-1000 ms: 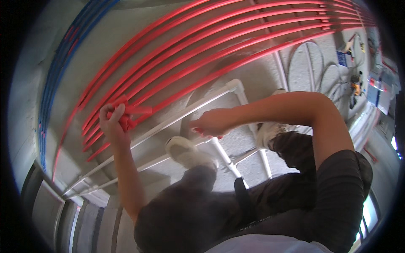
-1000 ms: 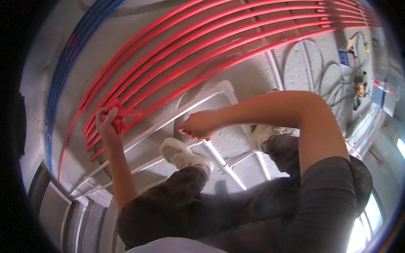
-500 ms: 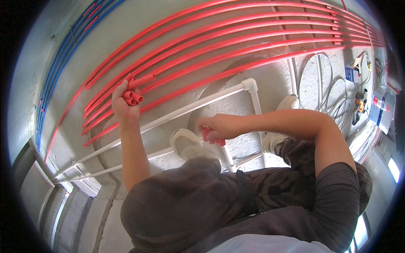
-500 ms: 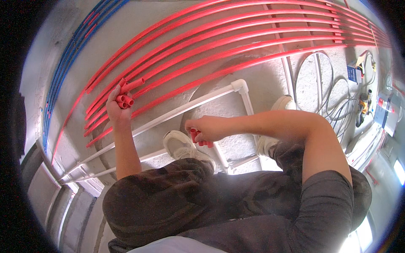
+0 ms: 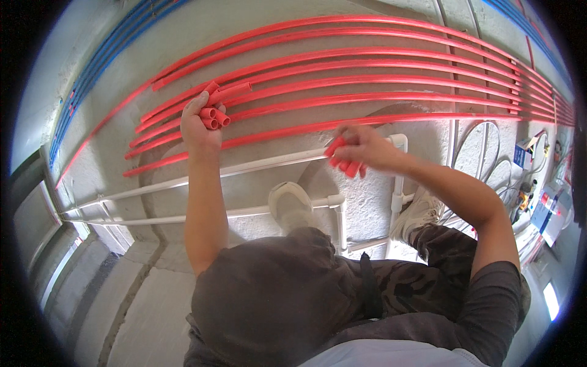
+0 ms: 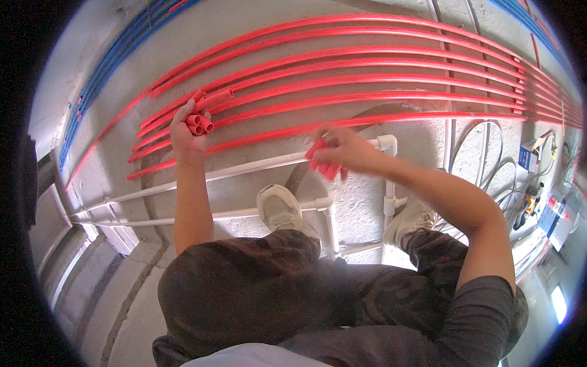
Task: The person secures red and blue plastic pipes to the floor using a hammer and plastic clips. They repeatedly place clips over the pipes and tap them into position, then walk along the rows to continue fastening additional sections.
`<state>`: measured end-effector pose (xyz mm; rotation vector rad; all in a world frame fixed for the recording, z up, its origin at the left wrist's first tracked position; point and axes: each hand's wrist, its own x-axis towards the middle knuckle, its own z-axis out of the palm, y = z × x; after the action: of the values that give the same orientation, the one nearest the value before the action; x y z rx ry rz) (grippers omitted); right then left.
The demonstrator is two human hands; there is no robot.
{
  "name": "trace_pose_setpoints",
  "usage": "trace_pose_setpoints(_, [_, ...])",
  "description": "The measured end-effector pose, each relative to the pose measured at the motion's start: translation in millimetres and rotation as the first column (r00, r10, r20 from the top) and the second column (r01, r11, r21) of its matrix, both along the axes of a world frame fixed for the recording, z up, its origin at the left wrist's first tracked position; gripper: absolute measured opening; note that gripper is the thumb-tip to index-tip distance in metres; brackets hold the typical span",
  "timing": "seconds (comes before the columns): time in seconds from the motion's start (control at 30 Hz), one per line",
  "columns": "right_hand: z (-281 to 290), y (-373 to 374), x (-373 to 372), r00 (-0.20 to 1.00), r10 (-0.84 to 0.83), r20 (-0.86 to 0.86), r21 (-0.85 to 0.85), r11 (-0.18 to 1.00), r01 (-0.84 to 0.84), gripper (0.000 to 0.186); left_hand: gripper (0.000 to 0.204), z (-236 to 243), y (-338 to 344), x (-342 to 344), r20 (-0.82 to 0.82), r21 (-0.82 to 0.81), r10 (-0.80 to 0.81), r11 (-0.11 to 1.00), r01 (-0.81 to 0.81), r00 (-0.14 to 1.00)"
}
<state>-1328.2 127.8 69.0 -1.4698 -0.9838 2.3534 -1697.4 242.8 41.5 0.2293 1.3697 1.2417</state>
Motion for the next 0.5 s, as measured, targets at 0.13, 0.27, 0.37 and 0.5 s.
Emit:
trace_pose_setpoints(0.13, [-6.7,36.4,41.5,0.959,-0.267,0.094,0.070,0.963,0.261,0.034,0.024,4.4,-4.4,-15.5,0.009,0.017,0.057,0.998,-0.057,0.998])
trace_pose_setpoints(0.27, [-7.4,49.7,63.3,0.808,-0.566,0.162,0.201,0.821,0.535,0.039,0.020,-2.4,4.0,-29.6,0.030,0.045,0.138,0.989,-0.139,0.990])
trace_pose_setpoints(0.37, [-20.1,52.6,62.7,0.671,-0.699,0.248,0.226,0.715,0.661,0.040,0.016,-8.0,-7.7,-53.5,-0.077,0.154,0.060,0.987,-0.048,0.995])
trace_pose_setpoints(0.5, [-46.0,36.6,75.7,0.743,-0.647,0.171,0.243,0.759,0.604,0.038,0.015,0.6,-1.5,-11.2,0.024,0.067,0.188,0.980,-0.190,0.982])
